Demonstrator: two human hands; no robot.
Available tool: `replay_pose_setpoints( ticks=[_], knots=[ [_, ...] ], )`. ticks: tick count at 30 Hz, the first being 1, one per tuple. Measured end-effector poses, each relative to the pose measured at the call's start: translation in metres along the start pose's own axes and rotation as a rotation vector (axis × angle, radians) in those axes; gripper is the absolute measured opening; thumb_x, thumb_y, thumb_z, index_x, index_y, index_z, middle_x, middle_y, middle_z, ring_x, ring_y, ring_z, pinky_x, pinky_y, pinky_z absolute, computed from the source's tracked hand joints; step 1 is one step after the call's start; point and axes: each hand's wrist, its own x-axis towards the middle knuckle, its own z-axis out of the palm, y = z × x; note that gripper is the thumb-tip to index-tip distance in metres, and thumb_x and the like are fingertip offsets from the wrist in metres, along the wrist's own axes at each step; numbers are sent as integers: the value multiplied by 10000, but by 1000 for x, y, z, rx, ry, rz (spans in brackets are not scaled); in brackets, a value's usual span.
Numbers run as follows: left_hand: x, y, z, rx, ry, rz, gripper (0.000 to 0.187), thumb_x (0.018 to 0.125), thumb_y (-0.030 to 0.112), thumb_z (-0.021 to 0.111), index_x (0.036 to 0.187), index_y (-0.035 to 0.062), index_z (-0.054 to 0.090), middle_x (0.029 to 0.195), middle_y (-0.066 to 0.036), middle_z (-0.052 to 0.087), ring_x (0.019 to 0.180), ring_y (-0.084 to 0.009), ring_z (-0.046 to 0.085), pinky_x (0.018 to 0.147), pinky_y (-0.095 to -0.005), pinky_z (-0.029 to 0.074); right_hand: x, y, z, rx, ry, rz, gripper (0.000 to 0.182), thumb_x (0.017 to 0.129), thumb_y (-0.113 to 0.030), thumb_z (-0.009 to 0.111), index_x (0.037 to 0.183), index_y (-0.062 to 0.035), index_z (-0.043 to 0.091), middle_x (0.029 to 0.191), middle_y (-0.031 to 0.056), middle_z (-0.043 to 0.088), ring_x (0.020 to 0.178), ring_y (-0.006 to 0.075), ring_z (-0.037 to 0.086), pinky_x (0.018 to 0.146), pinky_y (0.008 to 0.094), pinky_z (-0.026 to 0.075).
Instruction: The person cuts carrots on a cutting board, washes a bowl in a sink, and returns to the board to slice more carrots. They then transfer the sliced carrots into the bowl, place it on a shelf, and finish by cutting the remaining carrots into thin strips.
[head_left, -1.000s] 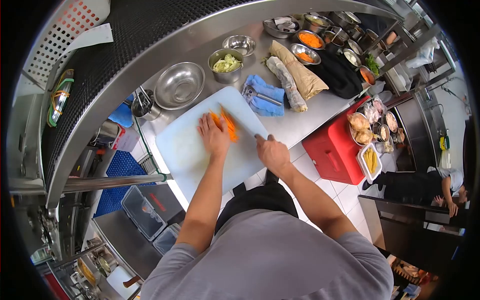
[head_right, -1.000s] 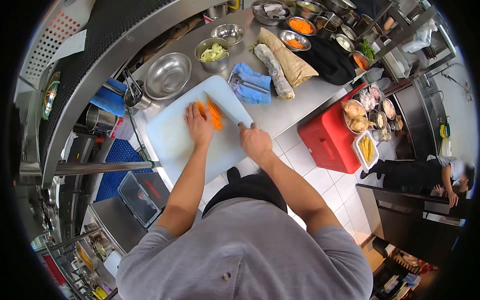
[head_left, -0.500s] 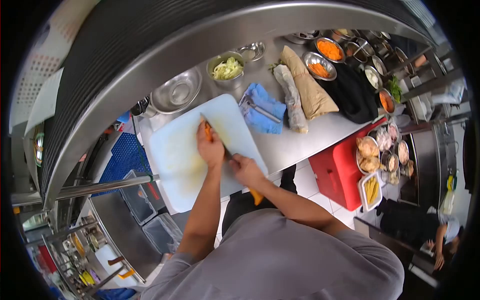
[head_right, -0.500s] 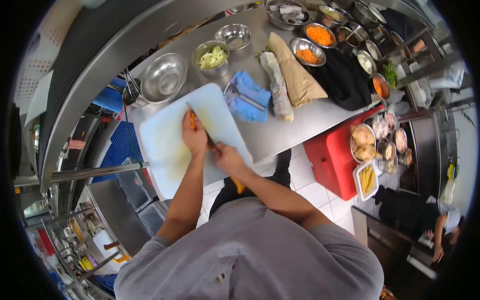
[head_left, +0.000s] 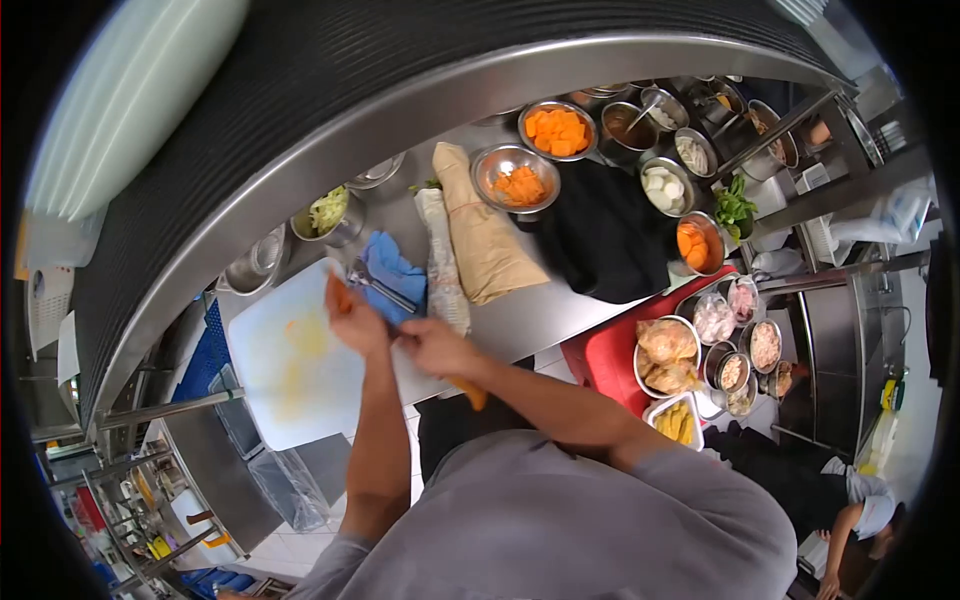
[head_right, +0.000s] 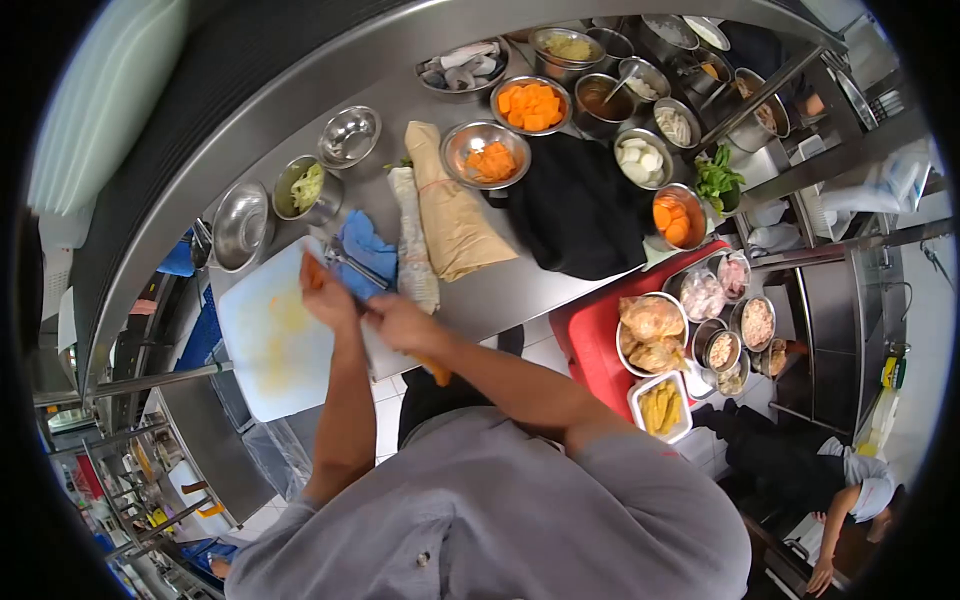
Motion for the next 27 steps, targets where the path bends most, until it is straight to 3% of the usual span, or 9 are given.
replay_pose_setpoints(
  ticks=[1, 3, 8, 11, 14, 18, 22, 24, 27],
  knots=[
    [-11, 21, 40, -297, 3, 69, 400, 896, 4, 559, 1291, 25, 619, 1176, -133, 686, 1071, -212, 633, 918, -325, 498, -11, 0, -29, 19, 81, -15, 170, 969, -180, 526, 1015, -50, 626, 604, 85, 591, 436, 176, 558, 417, 363, 461],
    [-34, 95, 94, -247, -143, 115, 427, 866, -36, 532, 1271, 50, 638, 1156, -117, 692, 1032, -203, 645, 880, -301, 504, -30, -5, -93, 41, 188, 16, 177, 967, -173, 531, 1029, -51, 642, 580, 77, 582, 434, 154, 554, 416, 349, 454],
    [-66, 160, 231, -254, -202, -14, 336, 839, 31, 633, 1174, 20, 663, 1114, -192, 673, 1040, -368, 643, 916, -428, 506, -39, -18, -213, 6, 379, 67, 210, 974, -196, 572, 986, -5, 658, 659, 62, 591, 446, 119, 544, 395, 290, 461],
    [-71, 141, 279, -213, -196, 61, 332, 835, 11, 604, 1162, -4, 655, 1104, -209, 669, 1078, -386, 621, 952, -431, 485, -29, -7, -244, 17, 374, 109, 243, 976, -178, 562, 1020, 42, 656, 641, 89, 604, 466, 143, 578, 411, 303, 487],
    [-70, 130, 288, 18, -159, 174, 333, 848, 71, 606, 1170, 14, 667, 1138, -222, 669, 1032, -374, 655, 923, -413, 516, -33, -2, -256, 49, 351, 164, 231, 970, -159, 562, 1025, 46, 653, 675, 107, 617, 472, 152, 579, 409, 303, 487],
    [-71, 128, 286, 29, -198, 62, 336, 837, 71, 606, 1163, 13, 664, 1123, -230, 664, 1032, -385, 650, 925, -433, 513, -54, 0, -266, 109, 316, 203, 220, 954, -162, 577, 996, 43, 643, 685, 121, 620, 469, 157, 574, 402, 306, 484],
    [-58, 139, 267, 203, -382, 49, 341, 820, 108, 635, 1151, 37, 667, 1090, -237, 662, 1023, -388, 649, 913, -444, 516, -73, -1, -279, 117, 313, 219, 251, 961, -212, 599, 995, 35, 622, 705, 143, 647, 446, 142, 546, 393, 293, 468],
    [-43, 150, 252, 295, -669, 68, 233, 847, 111, 630, 1044, 1, 684, 1048, -219, 675, 1038, -380, 622, 933, -448, 492, -79, -4, -285, 130, 313, 221, 298, 963, -231, 607, 1061, 51, 612, 700, 144, 647, 446, 141, 547, 392, 291, 468],
    [-36, 159, 224, 262, -704, 236, 318, 903, 197, 592, 1184, 68, 666, 1224, -205, 643, 1107, -367, 622, 956, -463, 483, -82, -10, -295, 154, 316, 210, 358, 965, -212, 563, 1179, 74, 583, 709, 155, 642, 466, 180, 579, 405, 318, 482]
  ],
)
